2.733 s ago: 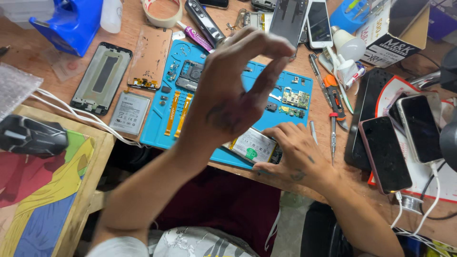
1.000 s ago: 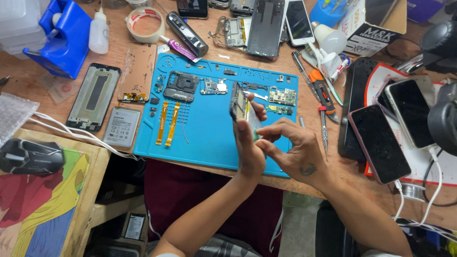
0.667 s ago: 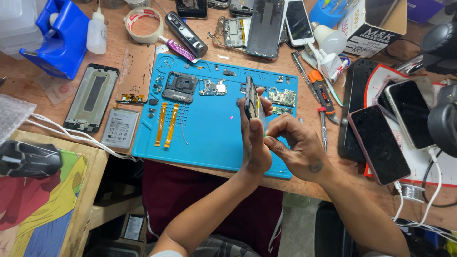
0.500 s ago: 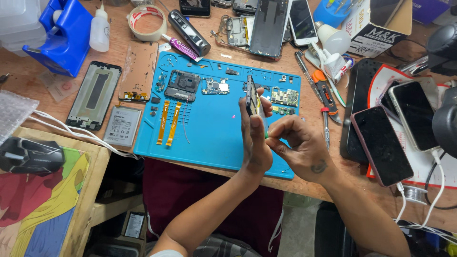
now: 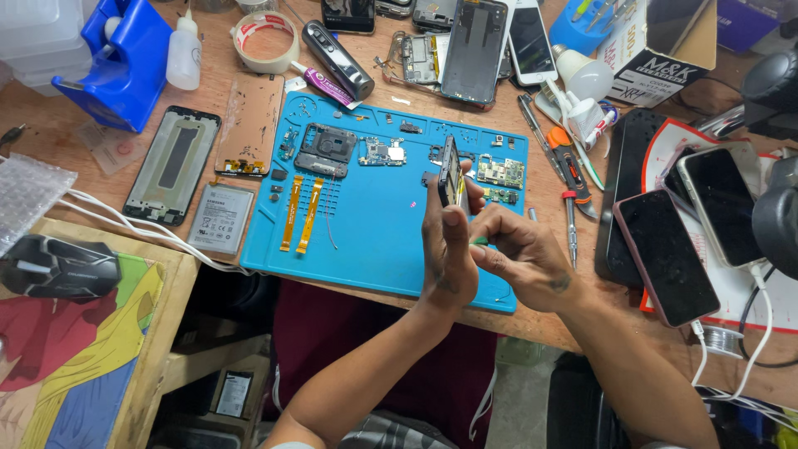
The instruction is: The person disassembles a smartphone on a blue mat, using a screwdriver to remove screws and a prying tool to separate the battery and internal components. They detach the battery, remove the motherboard, and set aside the phone frame and other parts.
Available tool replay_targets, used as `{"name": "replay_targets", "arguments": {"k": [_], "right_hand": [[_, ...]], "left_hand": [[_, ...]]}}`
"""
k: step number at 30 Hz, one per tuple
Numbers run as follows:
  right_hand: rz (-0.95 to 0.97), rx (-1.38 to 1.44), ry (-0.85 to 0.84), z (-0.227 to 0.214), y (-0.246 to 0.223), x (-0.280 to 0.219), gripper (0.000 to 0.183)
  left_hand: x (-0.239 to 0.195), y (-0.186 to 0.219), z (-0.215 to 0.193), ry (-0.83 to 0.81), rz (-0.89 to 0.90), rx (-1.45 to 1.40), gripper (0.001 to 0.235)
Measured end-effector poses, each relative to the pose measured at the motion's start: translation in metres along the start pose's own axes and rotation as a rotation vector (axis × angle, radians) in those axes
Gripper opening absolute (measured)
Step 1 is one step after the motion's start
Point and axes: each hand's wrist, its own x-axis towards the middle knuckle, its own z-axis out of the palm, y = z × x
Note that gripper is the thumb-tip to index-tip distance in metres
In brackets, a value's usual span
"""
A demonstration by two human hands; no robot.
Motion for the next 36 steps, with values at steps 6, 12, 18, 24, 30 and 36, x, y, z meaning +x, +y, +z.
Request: {"name": "replay_targets", "arguments": {"k": [6, 12, 18, 24, 30, 36], "right_hand": [[0.027, 0.017, -0.014, 0.001, 0.007, -0.001, 0.017], [0.043, -0.037, -0.005, 0.002, 0.011, -0.002, 0.018], [0.032, -0.251, -0.002, 0.007, -0.001, 0.001, 0.021], [0.139, -0.686, -0.017, 0.009, -0.012, -0.002, 0.028], [0.071, -0.627, -0.033, 0.01, -0.01, -0.002, 0.032], [0.04, -0.64, -0.034, 0.011, -0.012, -0.001, 0.029]], "left_hand": [[-0.004, 0.004, -0.007, -0.017, -0.049, 0.012, 0.117], [-0.005, -0.002, -0.011, -0.018, -0.052, -0.018, 0.113], [-0.001, -0.013, -0.017, -0.092, -0.137, -0.106, 0.105], [-0.007, -0.026, -0.024, -0.216, -0.243, -0.114, 0.105], [-0.01, -0.037, -0.026, -0.234, -0.265, -0.182, 0.103], [-0.01, -0.039, -0.027, -0.232, -0.276, -0.181, 0.103]]}}
